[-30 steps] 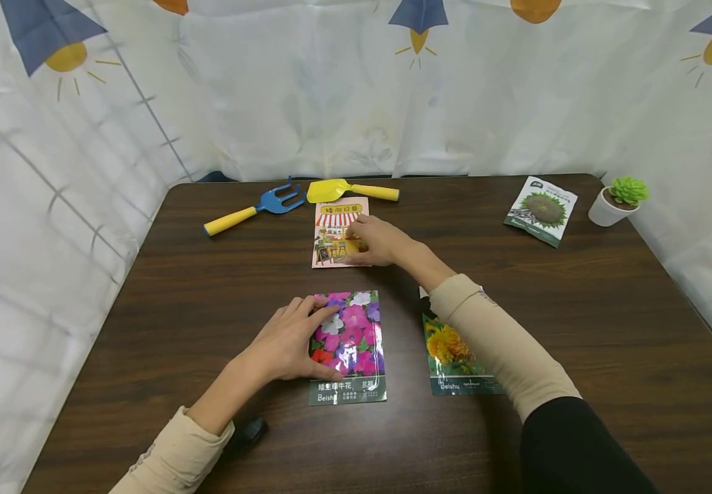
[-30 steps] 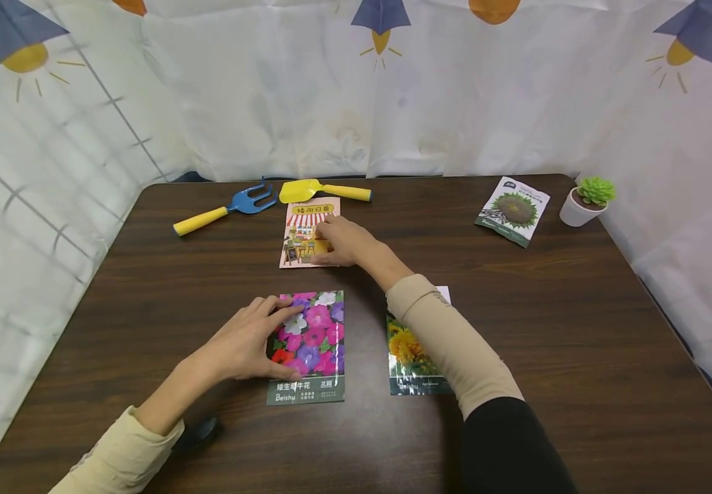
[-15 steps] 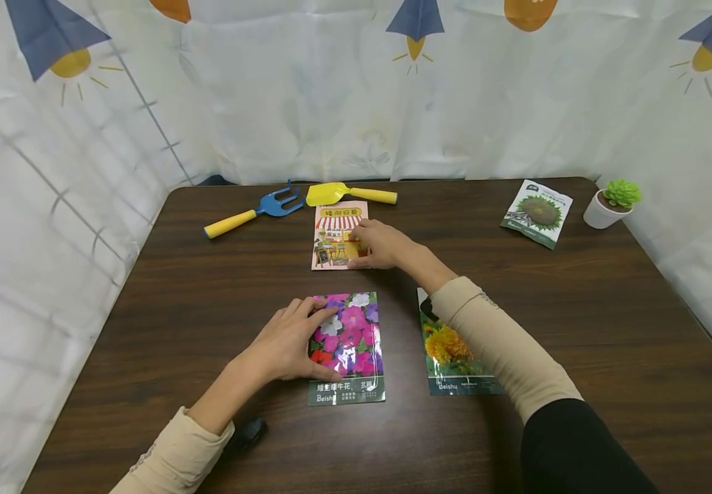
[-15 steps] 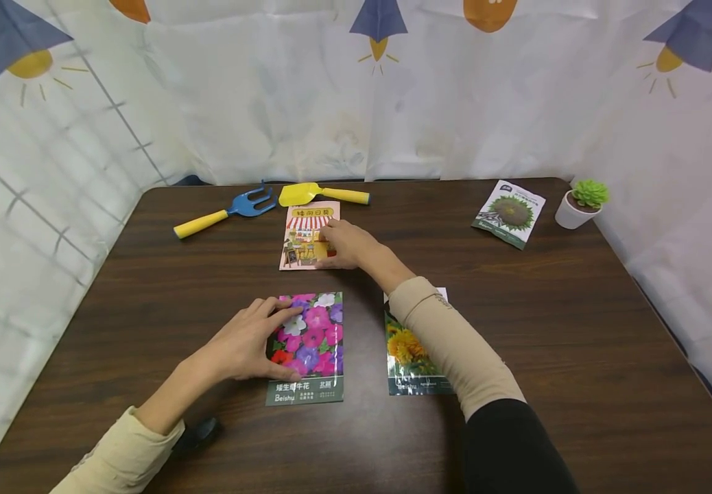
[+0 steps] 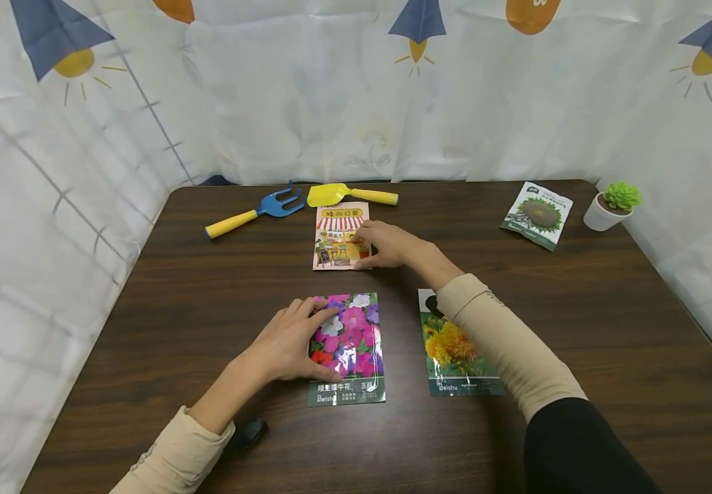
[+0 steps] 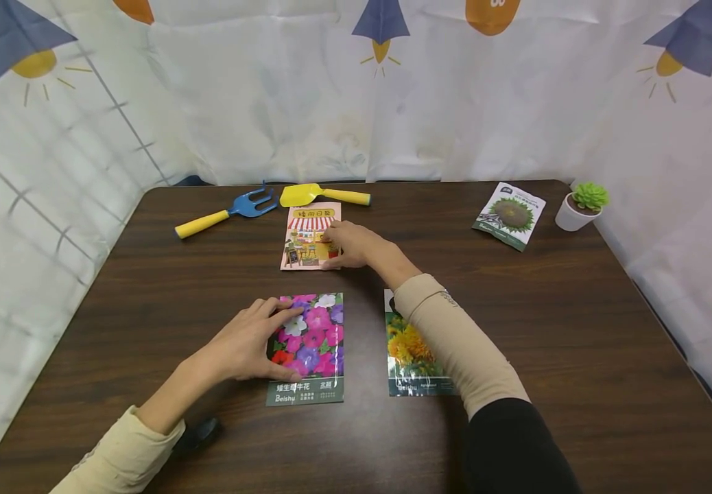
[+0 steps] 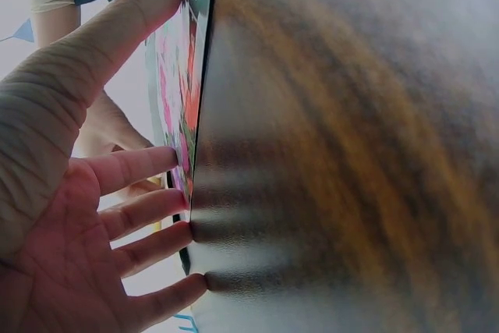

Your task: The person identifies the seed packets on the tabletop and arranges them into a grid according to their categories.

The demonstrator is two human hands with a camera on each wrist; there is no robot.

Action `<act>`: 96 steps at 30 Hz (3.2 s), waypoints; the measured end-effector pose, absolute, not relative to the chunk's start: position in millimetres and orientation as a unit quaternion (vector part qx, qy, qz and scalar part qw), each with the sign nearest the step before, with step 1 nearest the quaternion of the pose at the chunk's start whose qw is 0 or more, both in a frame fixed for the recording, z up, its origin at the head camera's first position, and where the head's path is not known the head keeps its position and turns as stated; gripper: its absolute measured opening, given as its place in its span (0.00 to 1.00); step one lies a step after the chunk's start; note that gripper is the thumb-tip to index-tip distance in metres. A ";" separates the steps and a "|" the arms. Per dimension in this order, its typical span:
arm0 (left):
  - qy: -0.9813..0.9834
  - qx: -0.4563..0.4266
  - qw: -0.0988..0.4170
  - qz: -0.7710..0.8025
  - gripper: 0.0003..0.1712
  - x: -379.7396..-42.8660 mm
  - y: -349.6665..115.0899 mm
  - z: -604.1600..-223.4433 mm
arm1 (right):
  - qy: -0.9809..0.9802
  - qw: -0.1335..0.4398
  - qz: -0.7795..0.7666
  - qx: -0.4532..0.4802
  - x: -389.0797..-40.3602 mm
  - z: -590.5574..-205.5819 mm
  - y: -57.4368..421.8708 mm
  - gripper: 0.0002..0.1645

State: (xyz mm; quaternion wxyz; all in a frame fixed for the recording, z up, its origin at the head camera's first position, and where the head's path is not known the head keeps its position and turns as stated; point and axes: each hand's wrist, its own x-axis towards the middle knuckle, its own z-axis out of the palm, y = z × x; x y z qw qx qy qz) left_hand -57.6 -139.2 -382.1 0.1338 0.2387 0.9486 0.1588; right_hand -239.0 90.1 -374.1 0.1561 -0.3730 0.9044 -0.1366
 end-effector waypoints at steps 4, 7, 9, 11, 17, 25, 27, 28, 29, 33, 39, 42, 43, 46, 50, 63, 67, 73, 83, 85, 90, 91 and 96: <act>0.948 0.240 0.134 0.159 0.65 -57.7 -139.0 -381.9 | 0.902 0.163 -0.141 -0.374 -241.8 -373.9 92.4 0.36; 0.948 0.239 0.134 0.159 0.65 -57.7 -139.0 -381.6 | 0.902 0.164 -0.139 -0.374 -243.6 -374.0 92.6 0.36; 0.949 0.239 0.134 0.157 0.65 -57.9 -138.9 -381.5 | 0.902 0.165 -0.138 -0.374 -244.3 -374.1 92.4 0.36; 0.949 0.239 0.135 0.156 0.65 -58.1 -138.9 -381.5 | 0.902 0.166 -0.137 -0.374 -244.6 -374.2 92.2 0.37; 0.949 0.237 0.136 0.155 0.65 -58.8 -138.9 -382.1 | 0.903 0.163 -0.133 -0.374 -244.4 -373.5 92.4 0.37; 0.950 0.239 0.133 0.154 0.65 -58.5 -138.6 -382.4 | 0.900 0.153 -0.156 -0.378 -241.5 -367.2 100.8 0.37; 0.950 0.238 0.133 0.155 0.65 -58.4 -138.4 -382.2 | 0.900 0.147 -0.158 -0.378 -239.5 -365.3 105.3 0.38; 0.950 0.237 0.134 0.155 0.65 -58.4 -138.4 -382.1 | 0.900 0.145 -0.160 -0.379 -238.4 -364.8 107.9 0.38; 0.950 0.237 0.133 0.156 0.65 -58.3 -138.4 -382.0 | 0.899 0.142 -0.163 -0.381 -237.3 -364.4 110.5 0.38; 0.950 0.237 0.133 0.157 0.65 -58.0 -139.0 -382.0 | 0.895 0.136 -0.179 -0.385 -229.8 -364.2 121.4 0.38; 0.950 0.235 0.137 0.156 0.65 -58.4 -139.2 -382.6 | 0.890 0.139 -0.201 -0.384 -215.7 -366.3 134.7 0.39; 0.950 0.230 0.141 0.157 0.65 -58.1 -139.6 -383.1 | 0.888 0.144 -0.207 -0.385 -208.3 -367.9 140.4 0.39; 0.950 0.229 0.142 0.157 0.65 -58.0 -139.8 -383.3 | 0.887 0.145 -0.208 -0.385 -205.8 -368.3 142.2 0.39; 0.950 0.231 0.141 0.157 0.65 -57.4 -140.2 -383.7 | 0.887 0.148 -0.206 -0.386 -197.8 -369.1 147.8 0.39; 0.950 0.233 0.137 0.158 0.65 -56.8 -140.6 -383.5 | 0.885 0.143 -0.201 -0.395 -186.3 -368.6 155.4 0.41; 0.950 0.237 0.128 0.159 0.66 -56.6 -140.5 -383.9 | 0.882 0.139 -0.204 -0.401 -155.9 -365.2 178.8 0.40; 0.950 0.239 0.125 0.160 0.65 -56.2 -140.8 -384.8 | 0.880 0.133 -0.210 -0.404 -146.5 -366.4 187.4 0.40; 0.949 0.242 0.124 0.161 0.66 -55.6 -139.7 -385.4 | 0.883 0.127 -0.220 -0.394 -131.2 -368.4 204.0 0.40; 0.951 0.234 0.128 0.159 0.66 -55.9 -139.8 -385.2 | 0.886 0.110 -0.231 -0.387 -115.4 -367.3 225.0 0.38; 0.950 0.234 0.129 0.159 0.66 -56.1 -140.0 -385.4 | 0.887 0.104 -0.232 -0.386 -113.2 -367.6 228.9 0.38; 0.951 0.237 0.123 0.159 0.66 -55.5 -141.2 -386.5 | 0.896 0.098 -0.227 -0.368 -109.4 -366.7 238.6 0.38; 0.951 0.237 0.121 0.159 0.66 -55.3 -141.4 -386.6 | 0.899 0.100 -0.226 -0.362 -108.7 -366.2 240.8 0.39; 0.950 0.242 0.118 0.159 0.66 -54.9 -141.4 -386.4 | 0.909 0.100 -0.219 -0.340 -106.9 -364.6 254.3 0.42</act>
